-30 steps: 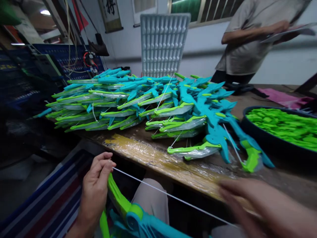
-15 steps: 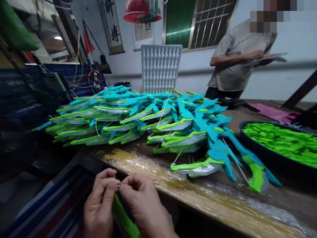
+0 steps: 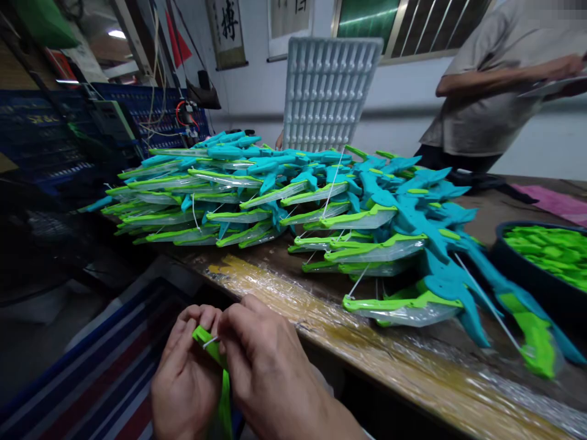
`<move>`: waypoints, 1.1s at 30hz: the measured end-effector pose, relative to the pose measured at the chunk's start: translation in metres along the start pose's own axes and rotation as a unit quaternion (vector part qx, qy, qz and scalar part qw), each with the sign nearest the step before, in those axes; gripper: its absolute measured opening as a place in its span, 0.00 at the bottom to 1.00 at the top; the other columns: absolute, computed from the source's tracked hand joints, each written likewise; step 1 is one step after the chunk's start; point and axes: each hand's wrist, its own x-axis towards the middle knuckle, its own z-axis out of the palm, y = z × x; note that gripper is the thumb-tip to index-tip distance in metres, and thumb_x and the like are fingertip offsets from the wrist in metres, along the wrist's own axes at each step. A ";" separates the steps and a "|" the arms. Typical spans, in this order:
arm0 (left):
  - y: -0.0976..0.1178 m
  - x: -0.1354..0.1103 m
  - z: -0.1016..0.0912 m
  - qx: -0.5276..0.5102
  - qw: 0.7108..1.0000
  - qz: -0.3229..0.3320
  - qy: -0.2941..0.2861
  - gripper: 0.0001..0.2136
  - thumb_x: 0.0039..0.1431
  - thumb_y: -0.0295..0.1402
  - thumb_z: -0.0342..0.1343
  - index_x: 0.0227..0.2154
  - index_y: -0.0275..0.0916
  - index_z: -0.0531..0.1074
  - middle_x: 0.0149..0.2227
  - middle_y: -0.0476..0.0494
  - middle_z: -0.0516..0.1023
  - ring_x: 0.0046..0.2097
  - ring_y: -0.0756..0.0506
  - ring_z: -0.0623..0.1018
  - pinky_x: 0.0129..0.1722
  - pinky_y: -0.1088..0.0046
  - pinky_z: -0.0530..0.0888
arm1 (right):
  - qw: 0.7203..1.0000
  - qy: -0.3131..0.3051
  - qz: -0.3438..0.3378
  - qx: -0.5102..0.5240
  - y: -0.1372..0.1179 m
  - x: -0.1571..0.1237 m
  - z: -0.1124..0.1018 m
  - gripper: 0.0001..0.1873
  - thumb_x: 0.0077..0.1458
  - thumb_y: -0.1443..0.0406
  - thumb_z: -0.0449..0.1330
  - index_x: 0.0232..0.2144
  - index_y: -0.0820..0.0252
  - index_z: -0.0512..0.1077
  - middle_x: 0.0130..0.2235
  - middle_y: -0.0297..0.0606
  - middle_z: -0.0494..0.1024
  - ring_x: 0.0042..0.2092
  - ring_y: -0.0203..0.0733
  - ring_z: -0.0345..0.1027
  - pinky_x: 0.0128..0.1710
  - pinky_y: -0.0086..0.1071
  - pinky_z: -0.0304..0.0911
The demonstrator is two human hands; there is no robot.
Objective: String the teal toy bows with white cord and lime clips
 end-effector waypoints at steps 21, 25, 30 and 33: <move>0.013 -0.016 -0.005 -0.134 0.990 -0.019 -0.035 0.04 0.58 0.25 0.53 0.30 0.41 0.67 0.27 0.51 0.62 0.29 0.50 0.66 0.30 0.74 0.71 | 0.979 -0.030 -0.133 -0.150 -0.013 0.004 0.016 0.06 0.60 0.68 0.53 0.29 0.58 0.65 0.30 0.34 0.64 0.25 0.34 0.55 0.21 0.29 0.46; 0.013 -0.017 -0.004 -0.134 0.990 -0.036 -0.025 0.04 0.58 0.26 0.53 0.31 0.41 0.68 0.28 0.51 0.62 0.30 0.49 0.67 0.33 0.73 0.72 | 0.982 -0.036 -0.125 -0.137 -0.014 0.005 0.018 0.06 0.61 0.68 0.53 0.32 0.59 0.68 0.30 0.35 0.65 0.25 0.35 0.56 0.21 0.30 0.48; 0.011 -0.014 -0.006 -0.132 0.990 -0.037 -0.030 0.03 0.57 0.26 0.55 0.30 0.41 0.68 0.27 0.51 0.63 0.30 0.50 0.67 0.33 0.73 0.72 | 0.985 -0.046 -0.119 -0.117 -0.015 0.007 0.018 0.05 0.61 0.69 0.53 0.35 0.58 0.69 0.29 0.34 0.65 0.25 0.35 0.57 0.21 0.30 0.49; 0.011 -0.013 -0.006 -0.128 0.991 -0.031 -0.031 0.04 0.57 0.25 0.54 0.30 0.40 0.68 0.27 0.51 0.63 0.29 0.50 0.67 0.32 0.74 0.72 | 0.986 -0.049 -0.118 -0.110 -0.013 0.006 0.017 0.04 0.60 0.69 0.53 0.33 0.58 0.67 0.29 0.34 0.65 0.26 0.35 0.57 0.21 0.30 0.49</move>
